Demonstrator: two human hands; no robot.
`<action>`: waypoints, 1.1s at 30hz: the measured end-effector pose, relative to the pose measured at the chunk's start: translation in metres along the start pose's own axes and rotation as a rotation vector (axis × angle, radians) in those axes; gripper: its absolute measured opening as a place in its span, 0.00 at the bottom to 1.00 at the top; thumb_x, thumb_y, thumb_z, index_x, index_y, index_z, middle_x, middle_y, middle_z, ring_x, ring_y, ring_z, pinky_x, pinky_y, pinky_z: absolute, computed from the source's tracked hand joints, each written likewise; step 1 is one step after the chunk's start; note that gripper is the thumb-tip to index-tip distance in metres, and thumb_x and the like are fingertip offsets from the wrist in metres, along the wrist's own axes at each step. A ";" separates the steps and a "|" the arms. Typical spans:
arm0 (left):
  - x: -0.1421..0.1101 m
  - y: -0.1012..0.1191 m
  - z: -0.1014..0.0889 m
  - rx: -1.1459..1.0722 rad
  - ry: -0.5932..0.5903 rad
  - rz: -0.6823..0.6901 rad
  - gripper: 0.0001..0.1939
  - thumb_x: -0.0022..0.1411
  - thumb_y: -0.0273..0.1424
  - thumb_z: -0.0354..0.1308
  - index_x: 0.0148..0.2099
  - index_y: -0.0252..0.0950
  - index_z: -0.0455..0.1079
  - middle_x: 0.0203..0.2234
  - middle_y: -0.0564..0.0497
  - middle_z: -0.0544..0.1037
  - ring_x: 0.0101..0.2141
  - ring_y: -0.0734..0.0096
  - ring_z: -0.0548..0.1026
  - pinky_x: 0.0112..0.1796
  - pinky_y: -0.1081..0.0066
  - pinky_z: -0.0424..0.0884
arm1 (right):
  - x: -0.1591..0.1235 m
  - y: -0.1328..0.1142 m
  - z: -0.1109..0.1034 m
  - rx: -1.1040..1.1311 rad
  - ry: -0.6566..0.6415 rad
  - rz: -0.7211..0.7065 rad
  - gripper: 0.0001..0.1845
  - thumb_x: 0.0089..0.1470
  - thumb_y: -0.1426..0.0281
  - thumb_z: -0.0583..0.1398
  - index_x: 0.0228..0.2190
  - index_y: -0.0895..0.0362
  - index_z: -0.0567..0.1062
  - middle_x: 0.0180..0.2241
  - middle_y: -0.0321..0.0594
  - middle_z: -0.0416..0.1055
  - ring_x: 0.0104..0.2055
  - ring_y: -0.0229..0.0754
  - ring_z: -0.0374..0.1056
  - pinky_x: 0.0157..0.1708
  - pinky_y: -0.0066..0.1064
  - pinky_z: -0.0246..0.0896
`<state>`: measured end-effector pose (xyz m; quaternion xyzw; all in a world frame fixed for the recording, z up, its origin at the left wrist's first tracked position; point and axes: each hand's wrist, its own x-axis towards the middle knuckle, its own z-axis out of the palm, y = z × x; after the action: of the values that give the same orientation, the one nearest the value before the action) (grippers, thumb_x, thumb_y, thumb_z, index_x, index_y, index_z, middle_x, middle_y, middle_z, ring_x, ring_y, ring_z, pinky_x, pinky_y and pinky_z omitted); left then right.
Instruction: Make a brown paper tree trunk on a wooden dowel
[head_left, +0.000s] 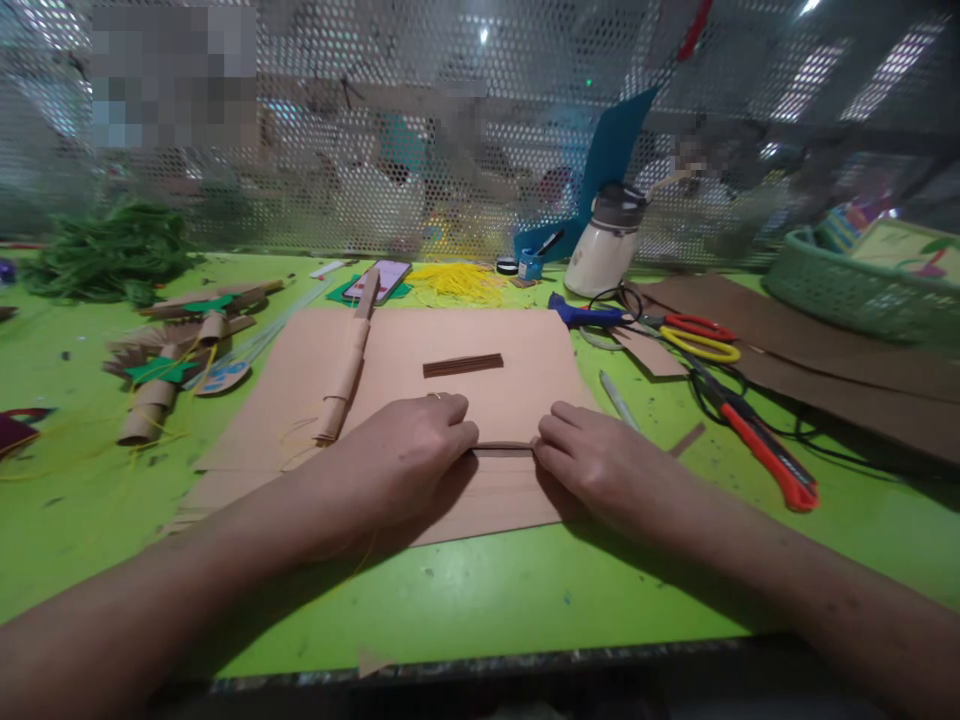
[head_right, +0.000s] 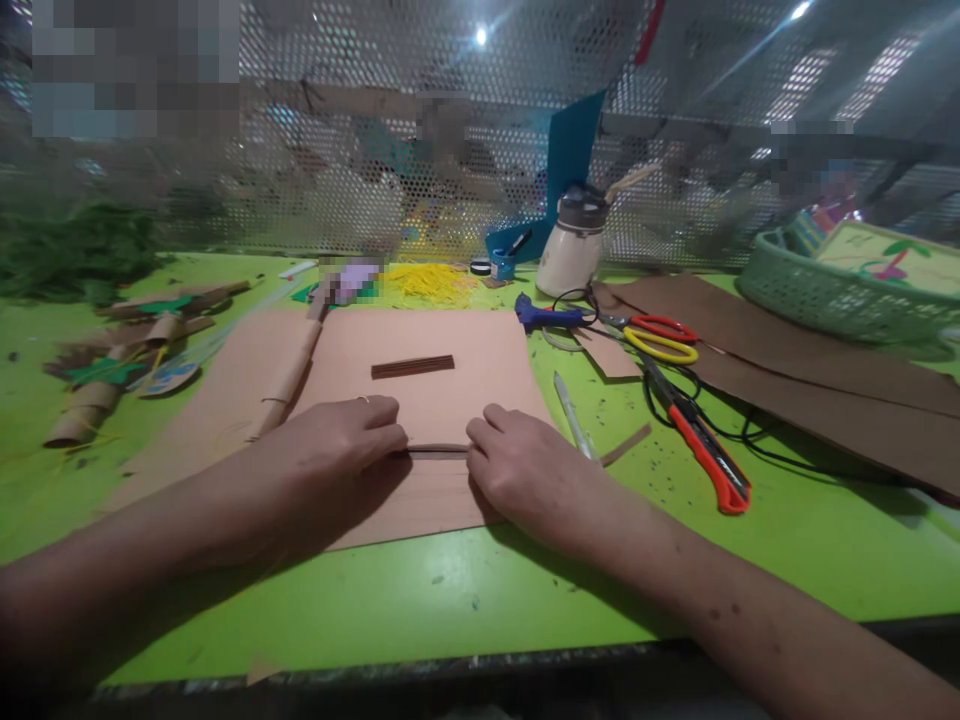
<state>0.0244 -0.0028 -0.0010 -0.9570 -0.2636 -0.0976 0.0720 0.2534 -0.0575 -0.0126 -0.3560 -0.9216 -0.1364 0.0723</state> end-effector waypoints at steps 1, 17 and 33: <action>0.000 0.001 0.001 0.033 0.008 0.000 0.10 0.64 0.27 0.49 0.30 0.36 0.66 0.25 0.52 0.64 0.23 0.72 0.58 0.25 0.66 0.53 | 0.000 0.000 0.000 -0.006 -0.009 -0.001 0.07 0.58 0.79 0.58 0.28 0.64 0.75 0.29 0.45 0.67 0.33 0.45 0.56 0.31 0.37 0.53; 0.013 -0.001 -0.004 -0.362 -0.081 -0.227 0.15 0.68 0.34 0.48 0.35 0.35 0.73 0.30 0.49 0.74 0.33 0.67 0.71 0.35 0.68 0.65 | 0.000 -0.015 -0.002 -0.074 -0.079 0.055 0.07 0.56 0.80 0.57 0.29 0.64 0.76 0.30 0.47 0.67 0.35 0.49 0.58 0.30 0.39 0.55; 0.007 0.009 0.000 -0.407 -0.058 -0.212 0.08 0.66 0.34 0.53 0.35 0.36 0.69 0.30 0.51 0.70 0.31 0.69 0.68 0.32 0.70 0.61 | 0.009 0.005 -0.010 0.423 0.039 0.282 0.12 0.61 0.72 0.54 0.37 0.61 0.78 0.35 0.47 0.70 0.40 0.45 0.63 0.39 0.36 0.61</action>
<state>0.0348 -0.0068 0.0000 -0.9211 -0.3397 -0.1282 -0.1406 0.2502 -0.0511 0.0005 -0.4555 -0.8693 0.0639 0.1812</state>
